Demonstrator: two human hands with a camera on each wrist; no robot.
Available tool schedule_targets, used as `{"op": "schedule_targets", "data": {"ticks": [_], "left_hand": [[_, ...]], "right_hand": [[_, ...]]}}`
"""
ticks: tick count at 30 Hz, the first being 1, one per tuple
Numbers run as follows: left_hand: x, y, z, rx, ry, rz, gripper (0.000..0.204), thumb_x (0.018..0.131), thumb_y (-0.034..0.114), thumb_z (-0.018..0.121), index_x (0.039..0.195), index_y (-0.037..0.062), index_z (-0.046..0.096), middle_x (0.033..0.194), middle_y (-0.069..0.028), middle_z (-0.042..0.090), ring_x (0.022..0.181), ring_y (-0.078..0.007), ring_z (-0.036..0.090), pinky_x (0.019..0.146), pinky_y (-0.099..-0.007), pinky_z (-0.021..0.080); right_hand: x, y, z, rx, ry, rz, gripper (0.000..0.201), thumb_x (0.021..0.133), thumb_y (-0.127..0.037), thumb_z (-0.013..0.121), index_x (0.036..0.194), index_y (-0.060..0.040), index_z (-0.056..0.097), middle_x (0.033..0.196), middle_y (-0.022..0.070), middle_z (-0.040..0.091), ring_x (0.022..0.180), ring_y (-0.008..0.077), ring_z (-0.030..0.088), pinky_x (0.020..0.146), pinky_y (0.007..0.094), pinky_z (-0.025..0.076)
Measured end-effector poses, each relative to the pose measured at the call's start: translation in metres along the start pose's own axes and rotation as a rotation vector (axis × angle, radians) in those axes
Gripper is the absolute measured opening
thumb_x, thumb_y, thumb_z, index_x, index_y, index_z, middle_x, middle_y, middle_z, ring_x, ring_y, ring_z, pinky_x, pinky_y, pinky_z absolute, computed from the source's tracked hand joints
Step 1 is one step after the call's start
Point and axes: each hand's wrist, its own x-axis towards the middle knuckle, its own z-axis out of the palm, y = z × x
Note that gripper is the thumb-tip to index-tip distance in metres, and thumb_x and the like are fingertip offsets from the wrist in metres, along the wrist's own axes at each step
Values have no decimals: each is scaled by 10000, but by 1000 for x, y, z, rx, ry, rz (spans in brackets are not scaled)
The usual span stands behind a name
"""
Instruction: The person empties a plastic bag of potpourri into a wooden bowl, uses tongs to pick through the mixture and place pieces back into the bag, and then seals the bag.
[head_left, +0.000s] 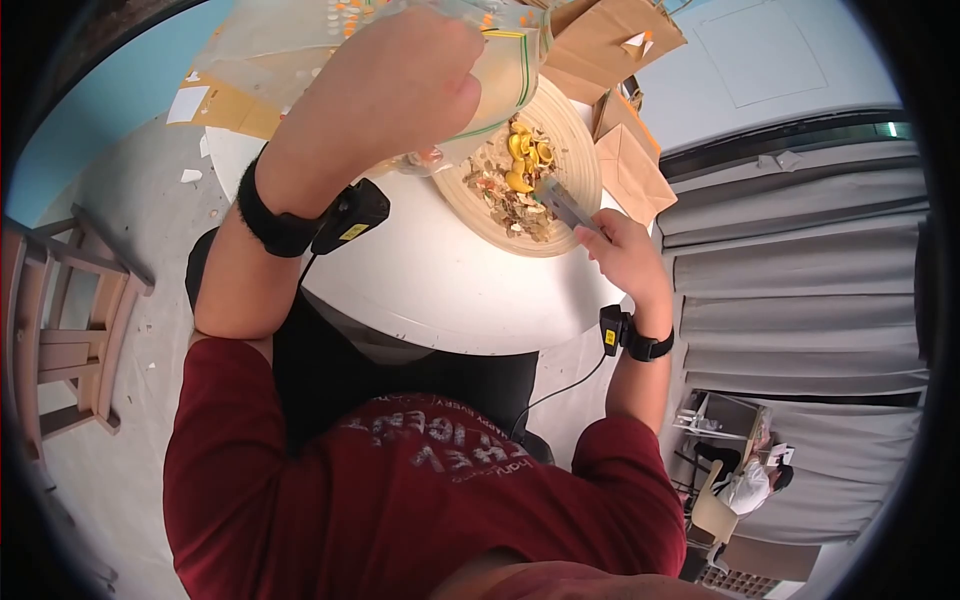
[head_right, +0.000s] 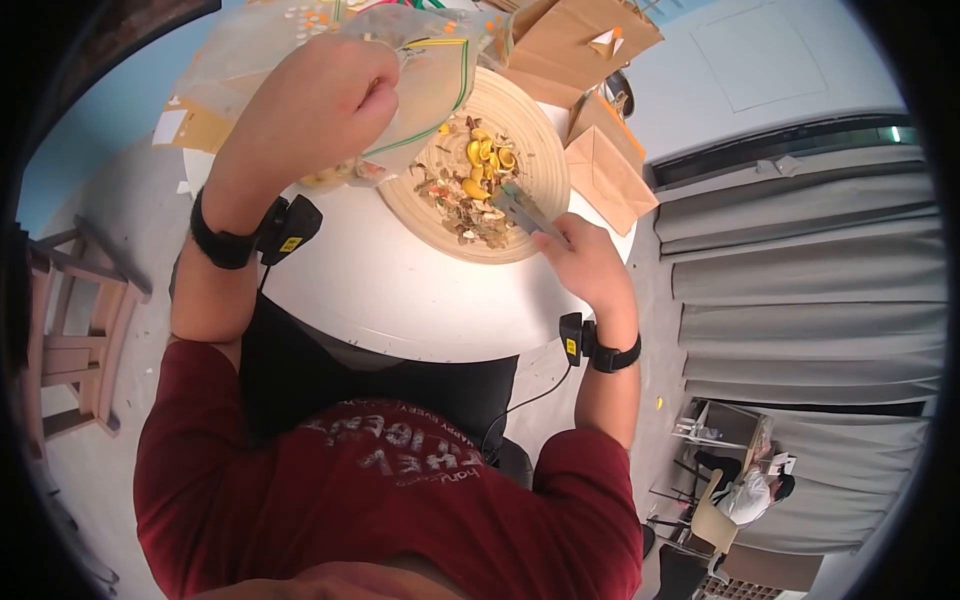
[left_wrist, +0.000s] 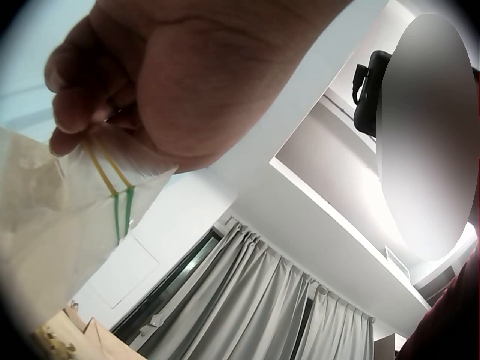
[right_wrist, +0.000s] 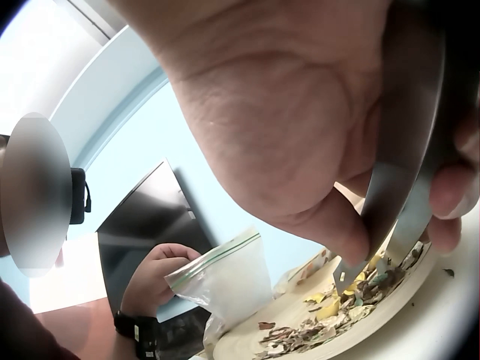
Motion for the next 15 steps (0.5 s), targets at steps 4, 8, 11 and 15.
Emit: {"op": "schedule_targets", "data": {"ticks": [4, 8, 11, 15], "left_hand": [[-1, 0, -1, 3, -13, -4, 150, 841, 104, 583, 760, -21, 603, 714, -239, 581, 699, -437, 579, 662, -498, 481], [-2, -1, -1, 22, 2, 20, 149, 843, 101, 583, 762, -22, 602, 715, -238, 584, 702, -434, 584, 663, -496, 482], [-1, 0, -2, 10, -1, 15, 145, 843, 97, 583, 763, -21, 604, 720, -237, 586, 704, -433, 586, 663, -492, 483], [-2, 0, -2, -6, 2, 19, 144, 842, 94, 584, 756, -20, 594, 720, -234, 581, 693, -432, 576, 653, -495, 474]], "right_hand": [[-15, -21, 2, -122, 17, -108, 342, 927, -287, 721, 1024, 39, 684, 782, 268, 679, 716, 407, 689, 681, 453, 532], [-21, -28, 13, -213, 67, -125, 356, 928, -313, 729, 972, 28, 641, 781, 275, 685, 790, 461, 700, 692, 505, 542], [-23, -33, 18, -259, 95, -132, 364, 931, -323, 728, 923, 22, 612, 771, 276, 682, 780, 476, 692, 675, 525, 541], [-20, -27, 29, -312, 149, -170, 358, 935, -316, 723, 895, 19, 604, 740, 280, 670, 751, 477, 685, 654, 529, 536]]}}
